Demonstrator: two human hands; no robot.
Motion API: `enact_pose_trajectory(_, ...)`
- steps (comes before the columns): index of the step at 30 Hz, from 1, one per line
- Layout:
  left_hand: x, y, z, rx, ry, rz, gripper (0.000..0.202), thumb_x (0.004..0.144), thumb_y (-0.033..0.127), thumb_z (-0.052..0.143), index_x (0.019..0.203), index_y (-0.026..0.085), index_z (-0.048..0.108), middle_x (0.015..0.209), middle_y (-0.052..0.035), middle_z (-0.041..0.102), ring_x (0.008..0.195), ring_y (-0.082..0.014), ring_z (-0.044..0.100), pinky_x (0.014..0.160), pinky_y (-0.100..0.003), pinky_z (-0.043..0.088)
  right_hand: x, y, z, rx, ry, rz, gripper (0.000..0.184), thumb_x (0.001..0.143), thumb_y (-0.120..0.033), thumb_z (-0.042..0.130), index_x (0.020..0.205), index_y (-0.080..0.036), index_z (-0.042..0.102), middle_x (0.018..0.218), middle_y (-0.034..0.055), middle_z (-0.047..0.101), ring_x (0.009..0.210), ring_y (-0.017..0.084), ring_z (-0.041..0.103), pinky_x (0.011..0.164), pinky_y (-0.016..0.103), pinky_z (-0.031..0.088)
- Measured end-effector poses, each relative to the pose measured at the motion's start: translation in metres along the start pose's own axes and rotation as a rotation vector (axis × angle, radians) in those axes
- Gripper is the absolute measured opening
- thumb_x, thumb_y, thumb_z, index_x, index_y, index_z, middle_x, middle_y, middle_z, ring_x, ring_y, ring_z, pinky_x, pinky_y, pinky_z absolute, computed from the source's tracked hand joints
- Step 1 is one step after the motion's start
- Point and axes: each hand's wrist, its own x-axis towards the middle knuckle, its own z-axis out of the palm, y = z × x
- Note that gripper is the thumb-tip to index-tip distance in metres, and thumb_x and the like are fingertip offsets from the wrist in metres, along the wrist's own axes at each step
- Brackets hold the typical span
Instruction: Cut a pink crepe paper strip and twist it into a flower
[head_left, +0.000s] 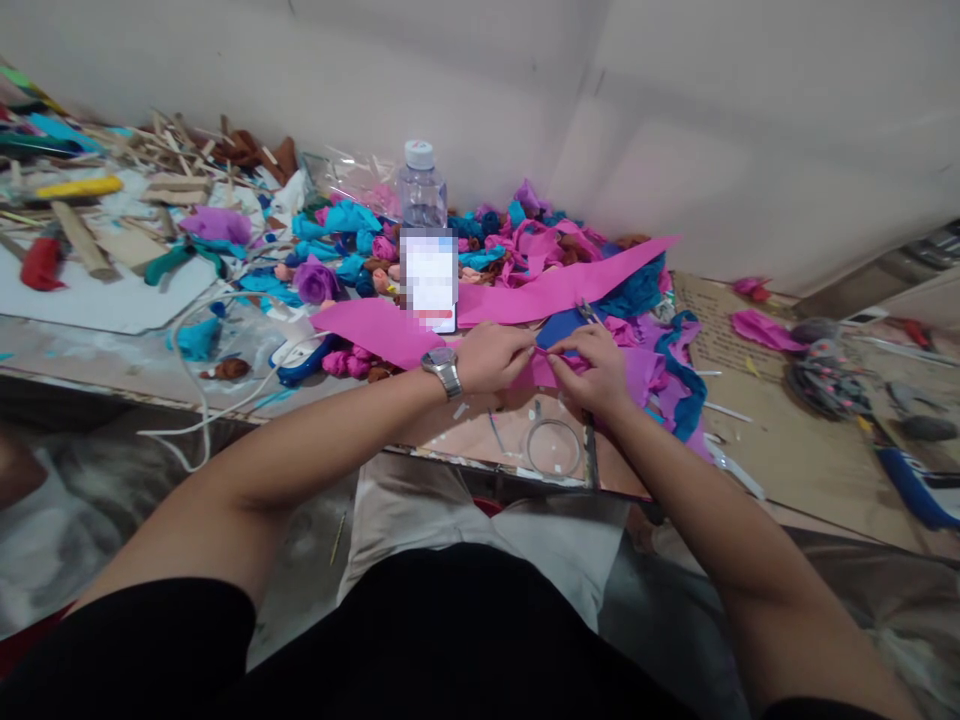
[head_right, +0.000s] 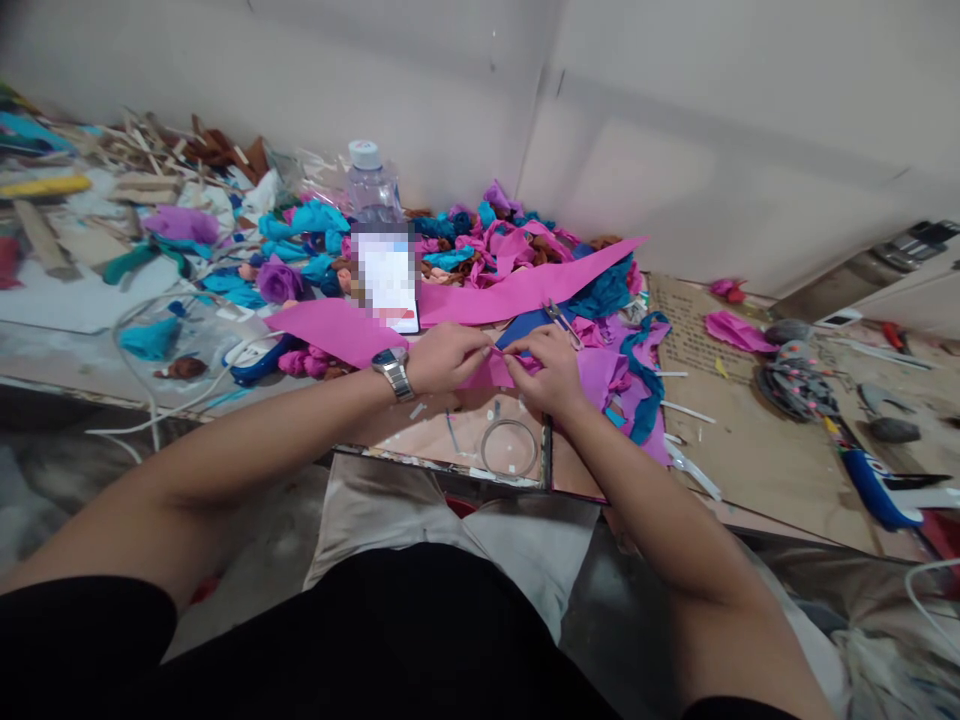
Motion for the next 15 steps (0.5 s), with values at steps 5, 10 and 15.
enact_pose_trajectory(5,-0.0003,-0.0010,0.0009,0.010,0.032,-0.065,0.037,0.103,0.031,0.043,0.099,0.020,0.078,0.096,-0.0091,0.080,0.084,-0.0233,0.069,0.076,-0.036,0.042,0.0015,-0.0012,-0.0006,-0.010,0.009,0.020,0.010,0.092,-0.034,0.072,0.088,-0.028,0.078,0.083,0.0042,0.079,0.089,0.027,0.068,0.087,0.048,0.054)
enact_pose_trajectory(10,0.0004,0.0000,0.0000,0.020,0.065,-0.123,0.036,0.101,0.028,0.045,0.105,0.021,0.080,0.099,-0.0093,0.081,0.086,-0.0243,0.071,0.075,-0.036,0.042,0.0015,0.0013,-0.0010,-0.021,0.038,0.025,0.007,0.091,-0.031,0.073,0.087,-0.027,0.078,0.083,0.0044,0.079,0.089,0.027,0.069,0.090,0.049,0.053)
enact_pose_trajectory(15,0.0002,0.0004,-0.0034,0.028,0.060,-0.160,0.037,0.101,0.028,0.044,0.106,0.019,0.080,0.103,-0.0113,0.082,0.088,-0.0256,0.072,0.079,-0.038,0.046,0.0009,0.0021,-0.0017,-0.014,0.036,0.037,0.008,0.090,-0.031,0.073,0.087,-0.027,0.078,0.083,0.0040,0.079,0.089,0.027,0.069,0.091,0.049,0.053)
